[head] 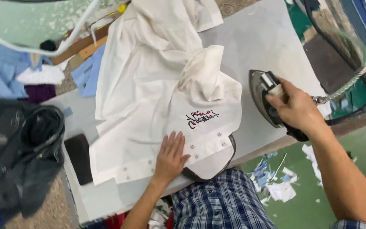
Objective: The person irons a white shirt on a work table using a steam iron and a small pressing board. They repeatedly reposition the shirt, press the collar, cuffs, and body, and use the pressing board for smaller areas. The shirt is handled one at a time and remains on the table throughout the clip.
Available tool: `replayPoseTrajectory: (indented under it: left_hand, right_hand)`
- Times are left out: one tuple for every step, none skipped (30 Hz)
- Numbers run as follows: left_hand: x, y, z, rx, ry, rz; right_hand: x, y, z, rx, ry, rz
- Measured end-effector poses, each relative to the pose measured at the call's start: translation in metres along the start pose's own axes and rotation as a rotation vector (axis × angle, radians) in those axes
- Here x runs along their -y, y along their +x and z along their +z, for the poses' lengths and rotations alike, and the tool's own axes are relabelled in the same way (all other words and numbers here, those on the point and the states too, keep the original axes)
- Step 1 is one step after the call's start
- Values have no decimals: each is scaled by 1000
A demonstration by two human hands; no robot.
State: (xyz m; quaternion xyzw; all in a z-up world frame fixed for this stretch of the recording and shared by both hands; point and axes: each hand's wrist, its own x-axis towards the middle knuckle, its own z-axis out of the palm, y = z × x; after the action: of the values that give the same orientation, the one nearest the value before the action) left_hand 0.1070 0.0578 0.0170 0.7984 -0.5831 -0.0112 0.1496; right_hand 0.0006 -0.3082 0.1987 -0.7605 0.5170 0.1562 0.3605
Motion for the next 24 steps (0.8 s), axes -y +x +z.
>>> replayPoseTrajectory:
  left_hand:
    - [22,7,-5,-14,2,107]
    - [43,16,-9,-30,2,214]
    - [51,22,-4,-14,-17,276]
    - [58,29,0,107,-47,295]
    - [59,32,7,224,-75,296]
    - [62,39,2,235,-93,342]
    - [62,42,-4,318,-95,342]
    - [62,46,-9,401,-95,342]
    - [62,48,-11,410,-100,377]
    - [64,51,-12,503,-89,356]
    - [63,53,-12,597,-79,324]
    - [64,56,-12,606,-87,348]
    - [64,57,-11,646,-54,315]
    - [65,59,-9,686,-21,281]
    - [65,59,-9,704,-34,287]
    - [65,59,-10,697,-46,269]
    - [64,59,-10,687,-56,248]
    - [64,59,-8,700,-68,252]
    - [65,59,-7,700,-74,246]
    - [65,59,-7,700,-80,241]
    - [66,56,-4,706,-82,249]
    - [67,54,-1,672,-91,257]
    - [69,53,1,632,-98,259]
    - [69,54,3,632,-99,262]
  right_hand:
    - [1,-35,10,-38,-11,-105]
    - [5,-69,20,-78,-27,-209]
    - [-4,-86,46,-106,5,-157]
    - [-11,-103,73,-223,-88,-185]
    - [-16,-118,99,-326,-202,-220]
    - [-7,-129,115,-343,-192,-173]
    - [0,-139,132,-259,-195,-128]
    - [7,-148,148,-175,-194,-84]
    - [7,-146,161,-187,-180,-53]
    - [7,-143,174,-135,-182,-50]
    - [6,-137,185,-76,-190,-53]
    - [6,-137,192,-80,-182,-28]
    - [5,-136,198,-85,-213,-28]
    - [4,-133,205,-90,-244,-29]
    - [4,-134,205,-75,-244,-12]
    - [5,-134,205,-84,-268,-23]
    - [4,-134,205,-95,-293,-38]
    - [6,-134,203,-82,-296,-24]
    - [9,-133,202,-100,-314,-66]
    - [11,-133,200,-117,-331,-109]
    - [9,-133,199,-115,-327,-99]
    - [8,-134,198,-123,-330,-113]
    - [9,-133,196,-133,-336,-135]
    - [9,-135,194,-135,-336,-132]
